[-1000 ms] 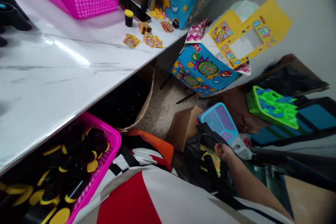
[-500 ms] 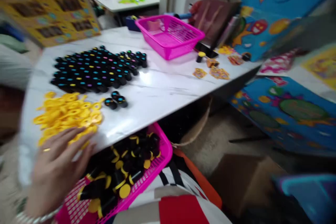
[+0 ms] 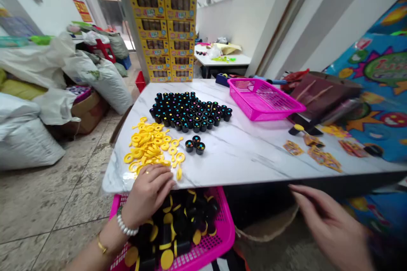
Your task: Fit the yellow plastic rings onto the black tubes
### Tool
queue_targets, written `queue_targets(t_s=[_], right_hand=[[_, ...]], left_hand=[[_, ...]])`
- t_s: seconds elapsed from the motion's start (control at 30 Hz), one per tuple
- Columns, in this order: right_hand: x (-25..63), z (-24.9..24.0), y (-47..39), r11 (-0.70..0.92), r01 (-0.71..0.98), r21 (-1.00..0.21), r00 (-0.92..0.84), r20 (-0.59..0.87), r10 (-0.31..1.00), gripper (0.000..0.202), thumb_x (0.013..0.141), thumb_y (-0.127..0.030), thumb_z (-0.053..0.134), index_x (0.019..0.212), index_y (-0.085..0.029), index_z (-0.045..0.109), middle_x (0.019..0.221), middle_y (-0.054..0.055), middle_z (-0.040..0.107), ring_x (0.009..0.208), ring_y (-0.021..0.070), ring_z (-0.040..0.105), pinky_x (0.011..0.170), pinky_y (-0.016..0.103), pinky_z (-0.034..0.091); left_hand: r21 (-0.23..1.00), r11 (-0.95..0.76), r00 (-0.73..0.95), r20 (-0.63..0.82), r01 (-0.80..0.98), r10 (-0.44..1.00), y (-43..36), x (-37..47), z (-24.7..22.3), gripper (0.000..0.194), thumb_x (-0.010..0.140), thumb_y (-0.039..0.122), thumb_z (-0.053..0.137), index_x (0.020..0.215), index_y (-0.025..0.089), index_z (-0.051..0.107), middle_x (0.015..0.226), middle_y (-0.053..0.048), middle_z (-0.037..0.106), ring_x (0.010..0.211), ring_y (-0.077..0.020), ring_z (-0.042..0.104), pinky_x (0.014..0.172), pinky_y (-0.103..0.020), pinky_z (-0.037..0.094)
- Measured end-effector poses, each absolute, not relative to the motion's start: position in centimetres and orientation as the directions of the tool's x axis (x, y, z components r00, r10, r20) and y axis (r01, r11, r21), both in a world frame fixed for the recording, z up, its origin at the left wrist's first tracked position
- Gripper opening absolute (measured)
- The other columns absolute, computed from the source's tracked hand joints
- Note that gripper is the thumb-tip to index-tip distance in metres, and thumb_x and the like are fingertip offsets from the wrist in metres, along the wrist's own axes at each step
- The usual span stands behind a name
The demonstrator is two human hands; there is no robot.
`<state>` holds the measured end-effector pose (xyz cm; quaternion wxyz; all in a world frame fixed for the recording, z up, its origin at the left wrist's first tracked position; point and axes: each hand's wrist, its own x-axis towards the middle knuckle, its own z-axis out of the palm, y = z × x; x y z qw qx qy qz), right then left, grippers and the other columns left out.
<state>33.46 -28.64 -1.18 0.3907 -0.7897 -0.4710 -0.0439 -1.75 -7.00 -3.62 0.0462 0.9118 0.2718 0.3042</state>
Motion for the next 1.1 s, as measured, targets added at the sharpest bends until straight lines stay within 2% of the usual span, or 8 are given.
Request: queue_targets(t_s=[0.13, 0.3, 0.5, 0.67, 0.77, 0.87, 0.97, 1.1], right_hand=[[28.4, -1.0, -16.8, 0.059, 0.771, -0.634, 0.276, 0.416, 0.866, 0.022, 0.087, -0.033, 0.054, 0.101, -0.020, 0.063, 0.096, 0.008, 0.066, 0.077, 0.0189, 0.063, 0.070, 0.032, 0.051], [22.7, -0.1, -11.7, 0.122, 0.770, -0.627, 0.245, 0.466, 0.850, 0.018, 0.085, -0.030, 0.057, 0.097, -0.018, 0.062, 0.089, 0.006, 0.064, 0.069, 0.0160, 0.060, 0.059, 0.028, 0.049], [18.2, -2.7, -14.3, 0.340, 0.860, -0.381, -0.140, 0.464, 0.875, 0.041, 0.084, -0.030, 0.061, 0.124, -0.022, 0.057, 0.120, 0.014, 0.056, 0.102, 0.0272, 0.055, 0.083, 0.041, 0.049], [18.0, -4.5, -15.1, 0.444, 0.833, -0.329, -0.259, 0.477, 0.840, 0.029, 0.086, -0.018, 0.056, 0.114, -0.023, 0.063, 0.104, 0.012, 0.062, 0.094, 0.0251, 0.057, 0.081, 0.042, 0.049], [19.8, -3.7, -15.3, 0.358, 0.711, -0.605, -0.064, 0.452, 0.890, 0.014, 0.088, -0.020, 0.053, 0.097, -0.021, 0.063, 0.100, 0.011, 0.063, 0.093, 0.0226, 0.060, 0.080, 0.037, 0.050], [22.0, -2.6, -15.0, 0.093, 0.485, -0.869, 0.229, 0.229, 0.946, 0.015, 0.091, -0.030, 0.049, 0.097, -0.019, 0.058, 0.079, 0.006, 0.065, 0.064, 0.0158, 0.061, 0.058, 0.028, 0.051], [24.0, -1.9, -13.7, -0.085, 0.415, -0.906, 0.348, 0.071, 0.935, 0.029, 0.089, -0.038, 0.051, 0.109, -0.018, 0.056, 0.067, 0.001, 0.062, 0.044, 0.0105, 0.051, 0.043, 0.022, 0.042], [25.4, -1.5, -11.2, -0.184, 0.568, -0.802, 0.259, -0.038, 0.965, 0.039, 0.088, -0.038, 0.050, 0.123, -0.022, 0.055, 0.069, -0.001, 0.065, 0.041, 0.0105, 0.053, 0.046, 0.024, 0.045]], left_hand=[[0.372, -0.775, 0.548, 0.554, 0.510, 0.627, -6.2, -1.4, -2.9, 0.016, 0.087, 0.023, 0.056, 0.099, 0.019, 0.066, 0.104, -0.008, 0.066, 0.100, -0.0206, 0.060, 0.090, -0.040, 0.049], [0.484, -0.727, 0.470, 0.556, 0.487, 0.686, -7.0, -3.1, -2.0, 0.016, 0.087, 0.021, 0.057, 0.099, 0.019, 0.067, 0.111, -0.009, 0.063, 0.107, -0.0204, 0.057, 0.093, -0.039, 0.049], [0.613, -0.692, 0.531, 0.468, 0.381, 0.707, -9.4, -2.9, -2.3, 0.017, 0.087, 0.020, 0.056, 0.100, 0.017, 0.066, 0.101, -0.008, 0.066, 0.096, -0.0173, 0.060, 0.088, -0.035, 0.051], [0.684, -0.676, 0.598, 0.429, 0.275, 0.677, -8.7, 0.3, -1.9, 0.019, 0.087, 0.020, 0.053, 0.101, 0.017, 0.065, 0.096, -0.007, 0.067, 0.091, -0.0160, 0.061, 0.083, -0.030, 0.051], [0.685, -0.667, 0.602, 0.410, 0.292, 0.685, -7.8, 1.7, -2.0, 0.016, 0.086, 0.022, 0.055, 0.096, 0.017, 0.066, 0.091, -0.006, 0.067, 0.088, -0.0163, 0.061, 0.080, -0.029, 0.050], [0.665, -0.663, 0.583, 0.402, 0.344, 0.706, -7.6, 2.2, -2.4, 0.016, 0.088, 0.024, 0.053, 0.091, 0.016, 0.066, 0.084, -0.006, 0.065, 0.083, -0.0157, 0.060, 0.077, -0.028, 0.049], [0.640, -0.646, 0.569, 0.371, 0.415, 0.734, -7.9, 2.6, -2.6, 0.019, 0.089, 0.026, 0.051, 0.095, 0.016, 0.066, 0.082, -0.006, 0.064, 0.079, -0.0154, 0.060, 0.073, -0.027, 0.048], [0.594, -0.618, 0.585, 0.282, 0.516, 0.760, -7.6, 3.9, -2.3, 0.030, 0.087, 0.035, 0.054, 0.111, 0.018, 0.062, 0.087, -0.006, 0.065, 0.075, -0.0166, 0.060, 0.069, -0.029, 0.049]])
